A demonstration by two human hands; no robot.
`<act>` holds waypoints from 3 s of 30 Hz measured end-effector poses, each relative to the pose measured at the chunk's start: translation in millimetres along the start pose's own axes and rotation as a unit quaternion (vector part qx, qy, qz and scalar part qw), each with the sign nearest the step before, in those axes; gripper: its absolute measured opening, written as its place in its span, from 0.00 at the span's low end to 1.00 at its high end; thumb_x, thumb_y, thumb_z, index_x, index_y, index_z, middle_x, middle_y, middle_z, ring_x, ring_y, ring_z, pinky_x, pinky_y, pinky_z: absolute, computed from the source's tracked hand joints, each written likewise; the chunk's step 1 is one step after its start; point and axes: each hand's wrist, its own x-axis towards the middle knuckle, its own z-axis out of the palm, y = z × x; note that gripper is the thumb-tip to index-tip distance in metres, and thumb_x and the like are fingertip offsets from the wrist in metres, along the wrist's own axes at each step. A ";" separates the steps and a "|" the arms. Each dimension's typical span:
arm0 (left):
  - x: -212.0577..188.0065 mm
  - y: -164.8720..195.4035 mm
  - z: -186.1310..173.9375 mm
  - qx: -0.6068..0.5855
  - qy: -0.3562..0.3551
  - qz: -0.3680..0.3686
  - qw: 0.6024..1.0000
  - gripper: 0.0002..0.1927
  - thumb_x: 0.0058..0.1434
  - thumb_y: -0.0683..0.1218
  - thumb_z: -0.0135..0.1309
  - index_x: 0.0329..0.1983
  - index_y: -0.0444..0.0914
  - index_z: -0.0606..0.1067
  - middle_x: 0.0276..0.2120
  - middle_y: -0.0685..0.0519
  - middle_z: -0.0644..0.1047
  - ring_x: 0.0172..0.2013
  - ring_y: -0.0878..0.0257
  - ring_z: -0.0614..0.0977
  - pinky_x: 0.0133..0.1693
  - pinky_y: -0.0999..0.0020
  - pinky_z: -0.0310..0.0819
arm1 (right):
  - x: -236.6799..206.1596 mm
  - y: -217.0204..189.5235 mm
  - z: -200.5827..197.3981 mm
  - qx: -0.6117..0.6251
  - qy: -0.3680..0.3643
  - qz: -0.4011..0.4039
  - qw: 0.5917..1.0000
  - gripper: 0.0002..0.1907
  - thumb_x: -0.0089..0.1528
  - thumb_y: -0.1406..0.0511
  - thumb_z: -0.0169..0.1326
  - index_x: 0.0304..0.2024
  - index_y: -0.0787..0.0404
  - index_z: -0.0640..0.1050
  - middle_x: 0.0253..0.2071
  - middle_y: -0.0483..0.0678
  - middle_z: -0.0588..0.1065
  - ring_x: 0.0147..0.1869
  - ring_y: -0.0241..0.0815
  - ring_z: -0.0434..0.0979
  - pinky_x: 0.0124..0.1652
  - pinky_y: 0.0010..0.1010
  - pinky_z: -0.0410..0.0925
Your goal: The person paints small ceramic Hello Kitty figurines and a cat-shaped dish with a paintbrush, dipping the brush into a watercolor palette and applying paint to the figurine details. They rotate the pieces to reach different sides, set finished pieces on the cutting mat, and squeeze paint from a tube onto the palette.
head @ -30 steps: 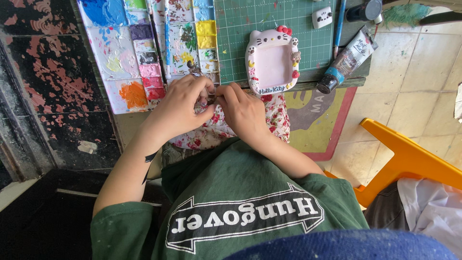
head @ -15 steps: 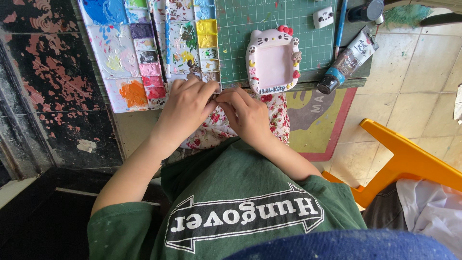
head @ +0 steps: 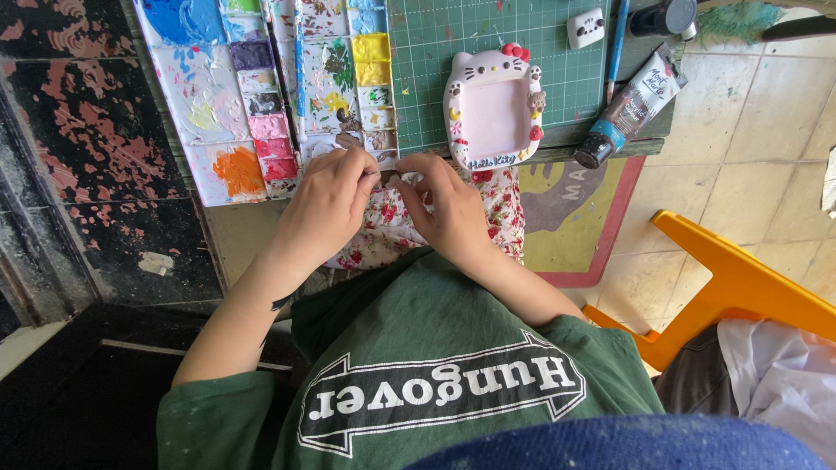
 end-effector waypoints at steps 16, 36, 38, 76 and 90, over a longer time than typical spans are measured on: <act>-13.4 22.8 -6.9 0.180 0.068 -0.012 0.981 0.06 0.66 0.43 0.61 0.41 0.41 0.74 0.34 0.56 0.77 0.41 0.58 0.78 0.48 0.59 0.61 | 31.3 -13.7 -26.9 -0.253 -0.112 -0.198 0.940 0.12 0.57 0.67 0.57 0.44 0.52 0.82 0.43 0.39 0.74 0.42 0.37 0.76 0.39 0.31 0.67; -20.6 10.6 -7.3 0.054 0.080 -0.012 0.995 0.14 0.60 0.43 0.64 0.46 0.37 0.74 0.37 0.52 0.79 0.44 0.53 0.80 0.51 0.55 0.70 | 35.7 -2.7 -7.6 -0.326 -0.133 -0.256 0.900 0.19 0.59 0.67 0.54 0.54 0.59 0.73 0.44 0.44 0.69 0.34 0.39 0.74 0.35 0.29 0.69; -18.8 11.9 -7.2 0.067 0.084 -0.011 0.994 0.15 0.58 0.44 0.66 0.46 0.36 0.75 0.38 0.51 0.79 0.44 0.53 0.79 0.50 0.56 0.70 | 35.0 -0.3 -5.8 -0.318 -0.127 -0.253 0.905 0.18 0.60 0.67 0.54 0.53 0.58 0.72 0.44 0.44 0.70 0.34 0.39 0.74 0.36 0.29 0.69; -11.9 5.8 2.0 0.111 0.022 0.000 0.994 0.07 0.66 0.43 0.58 0.41 0.38 0.72 0.38 0.50 0.74 0.46 0.50 0.74 0.50 0.54 0.65 | 38.8 -11.9 -26.0 -0.208 -0.129 -0.206 0.948 0.11 0.57 0.67 0.57 0.44 0.55 0.81 0.44 0.41 0.76 0.43 0.39 0.79 0.39 0.32 0.71; -14.6 -1.8 -11.4 0.047 -0.002 0.019 0.999 0.08 0.67 0.42 0.57 0.42 0.35 0.70 0.39 0.47 0.74 0.45 0.47 0.74 0.50 0.53 0.67 | 41.1 2.5 -12.3 -0.271 -0.146 -0.286 0.907 0.16 0.61 0.66 0.55 0.52 0.61 0.76 0.46 0.43 0.71 0.46 0.37 0.78 0.38 0.29 0.71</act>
